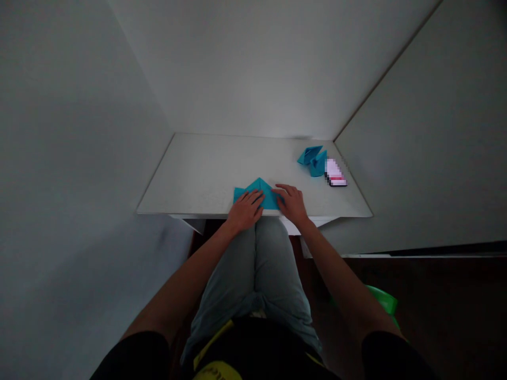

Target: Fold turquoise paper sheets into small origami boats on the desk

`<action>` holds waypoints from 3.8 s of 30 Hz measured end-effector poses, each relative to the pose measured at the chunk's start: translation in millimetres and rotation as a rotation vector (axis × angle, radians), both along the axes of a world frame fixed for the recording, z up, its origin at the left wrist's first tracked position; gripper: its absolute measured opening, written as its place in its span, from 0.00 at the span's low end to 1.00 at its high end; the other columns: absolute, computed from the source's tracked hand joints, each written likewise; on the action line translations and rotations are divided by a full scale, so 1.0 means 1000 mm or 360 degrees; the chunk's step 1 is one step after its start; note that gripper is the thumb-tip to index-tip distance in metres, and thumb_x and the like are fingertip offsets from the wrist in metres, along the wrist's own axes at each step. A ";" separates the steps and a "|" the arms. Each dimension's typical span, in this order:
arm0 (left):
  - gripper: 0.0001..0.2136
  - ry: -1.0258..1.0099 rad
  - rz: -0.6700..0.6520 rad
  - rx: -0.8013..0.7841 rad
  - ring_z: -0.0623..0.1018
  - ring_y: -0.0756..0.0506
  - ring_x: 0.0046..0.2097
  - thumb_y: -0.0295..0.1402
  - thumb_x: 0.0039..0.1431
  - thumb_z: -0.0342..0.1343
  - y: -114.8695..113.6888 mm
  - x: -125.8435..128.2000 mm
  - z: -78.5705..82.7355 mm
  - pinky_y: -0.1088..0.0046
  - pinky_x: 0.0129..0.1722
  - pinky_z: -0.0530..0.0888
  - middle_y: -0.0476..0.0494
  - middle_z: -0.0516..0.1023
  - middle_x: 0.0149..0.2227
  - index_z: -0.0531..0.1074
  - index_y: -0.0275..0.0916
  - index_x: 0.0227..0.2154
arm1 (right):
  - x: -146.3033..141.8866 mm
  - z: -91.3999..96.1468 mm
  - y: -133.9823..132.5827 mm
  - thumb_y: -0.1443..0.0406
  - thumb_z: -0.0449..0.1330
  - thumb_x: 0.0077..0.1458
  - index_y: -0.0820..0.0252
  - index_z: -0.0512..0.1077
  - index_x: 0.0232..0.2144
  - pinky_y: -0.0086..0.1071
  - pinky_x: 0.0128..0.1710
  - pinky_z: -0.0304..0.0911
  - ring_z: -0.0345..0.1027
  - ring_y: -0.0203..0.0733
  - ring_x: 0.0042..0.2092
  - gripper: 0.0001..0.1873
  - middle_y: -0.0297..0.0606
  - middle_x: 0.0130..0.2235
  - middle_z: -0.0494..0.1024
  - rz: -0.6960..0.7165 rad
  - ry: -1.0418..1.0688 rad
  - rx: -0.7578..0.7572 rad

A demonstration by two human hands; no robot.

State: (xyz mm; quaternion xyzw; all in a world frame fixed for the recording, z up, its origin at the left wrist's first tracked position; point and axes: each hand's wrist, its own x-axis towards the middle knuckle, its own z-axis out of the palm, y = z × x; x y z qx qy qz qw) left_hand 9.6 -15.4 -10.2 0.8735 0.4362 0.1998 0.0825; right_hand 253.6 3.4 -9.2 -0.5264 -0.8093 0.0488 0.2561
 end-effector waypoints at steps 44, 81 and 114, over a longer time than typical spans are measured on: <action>0.28 -0.0587 0.0599 -0.0437 0.81 0.42 0.38 0.39 0.64 0.64 0.029 -0.059 0.010 0.63 0.42 0.77 0.45 0.82 0.41 0.66 0.42 0.65 | 0.023 -0.006 0.013 0.53 0.67 0.63 0.59 0.74 0.64 0.49 0.50 0.73 0.75 0.55 0.47 0.31 0.49 0.49 0.81 -0.0143 0.0525 -0.0097; 0.20 -0.0319 0.0446 -0.0460 0.77 0.33 0.58 0.41 0.52 0.77 0.042 -0.075 0.003 0.50 0.61 0.71 0.39 0.80 0.53 0.80 0.43 0.45 | 0.063 -0.021 0.036 0.44 0.64 0.66 0.56 0.70 0.69 0.64 0.70 0.55 0.64 0.67 0.68 0.38 0.56 0.66 0.72 0.0318 0.0157 -0.0323; 0.23 -0.0177 -0.0040 -0.0160 0.75 0.32 0.66 0.45 0.69 0.63 -0.005 -0.069 0.006 0.46 0.67 0.67 0.42 0.81 0.65 0.79 0.52 0.64 | -0.064 -0.005 -0.053 0.46 0.53 0.76 0.52 0.59 0.78 0.60 0.77 0.55 0.56 0.56 0.78 0.37 0.46 0.77 0.64 0.0417 0.0006 -0.0206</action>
